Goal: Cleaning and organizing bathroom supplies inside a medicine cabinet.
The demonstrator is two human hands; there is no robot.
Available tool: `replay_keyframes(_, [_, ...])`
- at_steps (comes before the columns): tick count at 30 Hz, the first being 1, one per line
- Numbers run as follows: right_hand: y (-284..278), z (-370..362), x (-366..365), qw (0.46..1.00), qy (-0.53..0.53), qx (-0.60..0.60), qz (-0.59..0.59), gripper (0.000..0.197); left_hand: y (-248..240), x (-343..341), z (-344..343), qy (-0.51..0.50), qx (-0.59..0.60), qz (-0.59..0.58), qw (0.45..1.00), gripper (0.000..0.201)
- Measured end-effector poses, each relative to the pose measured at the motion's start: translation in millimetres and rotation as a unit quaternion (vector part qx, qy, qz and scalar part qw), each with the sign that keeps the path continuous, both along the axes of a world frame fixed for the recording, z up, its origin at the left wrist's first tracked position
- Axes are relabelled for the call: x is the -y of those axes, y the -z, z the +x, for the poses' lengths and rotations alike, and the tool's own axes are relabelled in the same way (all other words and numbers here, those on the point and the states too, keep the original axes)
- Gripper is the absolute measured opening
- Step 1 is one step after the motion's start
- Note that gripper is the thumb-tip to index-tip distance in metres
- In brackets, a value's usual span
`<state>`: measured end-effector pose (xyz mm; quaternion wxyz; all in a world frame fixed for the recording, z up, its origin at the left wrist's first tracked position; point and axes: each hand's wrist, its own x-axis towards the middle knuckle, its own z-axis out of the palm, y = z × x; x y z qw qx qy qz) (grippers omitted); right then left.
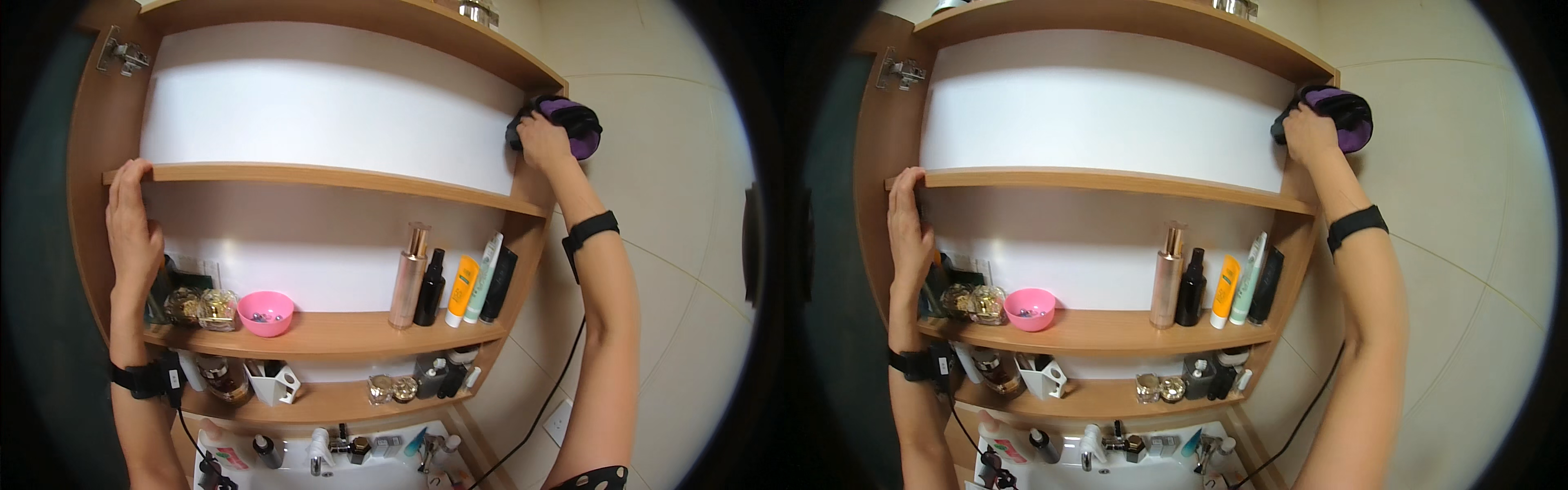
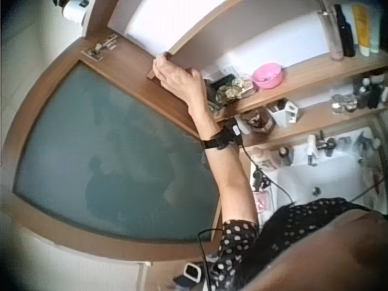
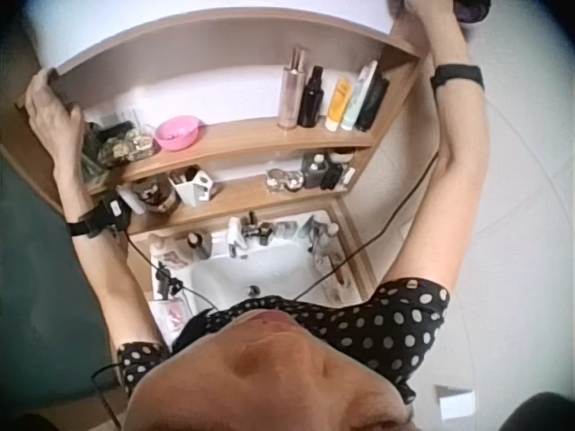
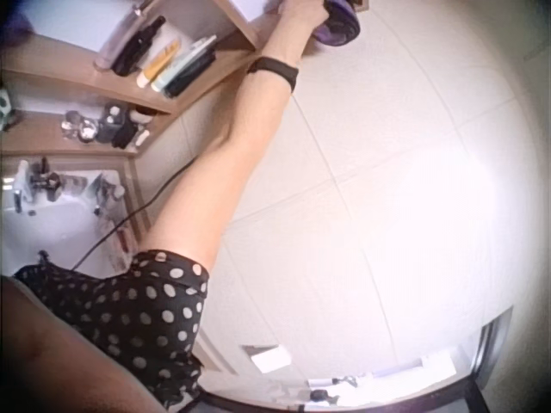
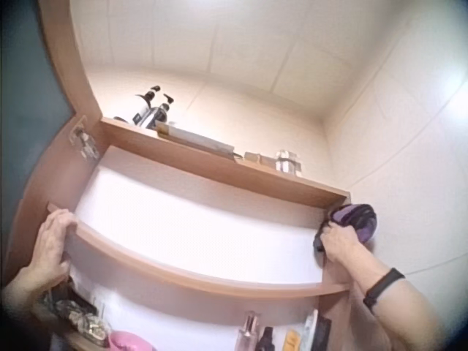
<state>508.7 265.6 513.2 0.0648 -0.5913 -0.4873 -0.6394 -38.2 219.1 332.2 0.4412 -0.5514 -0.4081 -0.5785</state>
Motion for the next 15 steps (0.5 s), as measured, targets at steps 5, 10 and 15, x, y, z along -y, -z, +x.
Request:
replay_keyframes(5, [36,-19,26,0.969,-0.009,-0.063,-0.238,0.024,0,-1,-6,-0.026,-0.008,0.000,1.000,0.065])
replay_keyframes(10, [34,-27,23,0.944,-0.051,-0.190,-0.263,0.028,-2,6,-8,-0.002,-0.001,-0.025,1.000,0.065])
replay_keyframes(15, [36,-36,23,0.894,-0.280,-0.257,-0.239,0.036,-4,7,4,-0.001,-0.001,-0.033,0.999,0.069])
